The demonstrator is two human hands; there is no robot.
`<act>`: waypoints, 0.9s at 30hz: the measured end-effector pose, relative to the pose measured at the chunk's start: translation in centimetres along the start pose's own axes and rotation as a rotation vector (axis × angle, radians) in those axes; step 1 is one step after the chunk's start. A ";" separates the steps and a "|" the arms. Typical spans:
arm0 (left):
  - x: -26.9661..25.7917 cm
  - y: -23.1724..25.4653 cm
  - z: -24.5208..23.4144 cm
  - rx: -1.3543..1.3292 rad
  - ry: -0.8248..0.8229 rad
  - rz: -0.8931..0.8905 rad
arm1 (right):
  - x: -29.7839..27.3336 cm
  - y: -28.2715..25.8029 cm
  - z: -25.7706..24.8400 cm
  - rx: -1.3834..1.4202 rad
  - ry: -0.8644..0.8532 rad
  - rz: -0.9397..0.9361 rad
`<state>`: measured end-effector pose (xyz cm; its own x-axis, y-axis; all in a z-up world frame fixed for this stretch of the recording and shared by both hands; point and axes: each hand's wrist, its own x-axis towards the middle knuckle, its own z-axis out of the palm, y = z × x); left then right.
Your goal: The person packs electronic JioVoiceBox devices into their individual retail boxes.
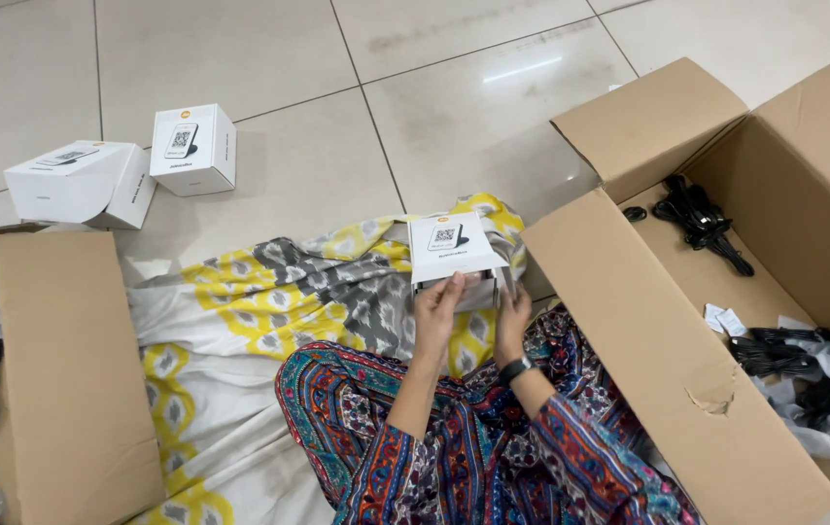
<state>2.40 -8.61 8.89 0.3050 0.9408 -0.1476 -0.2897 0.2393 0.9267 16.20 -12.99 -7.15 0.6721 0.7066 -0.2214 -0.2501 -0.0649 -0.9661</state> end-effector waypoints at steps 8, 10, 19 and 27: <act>0.3 -0.3 2.4 -0.026 -0.053 0.003 | -8.3 -12.7 2.6 -0.729 -0.235 -0.883; -0.3 0.3 2.1 0.047 -0.063 0.093 | -4.8 -13.0 3.8 -1.175 -0.569 -0.567; -2.7 -0.7 2.3 0.391 0.028 -0.024 | 1.2 -1.5 2.3 -1.422 -0.602 -0.809; 11.5 5.3 3.4 0.611 0.041 0.471 | -3.3 -7.2 2.7 -1.336 -0.605 -0.488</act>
<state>7.44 2.66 13.26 0.2368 0.9215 0.3078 0.1757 -0.3522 0.9193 13.95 -12.94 0.92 0.0448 0.9947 -0.0929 0.9086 -0.0792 -0.4101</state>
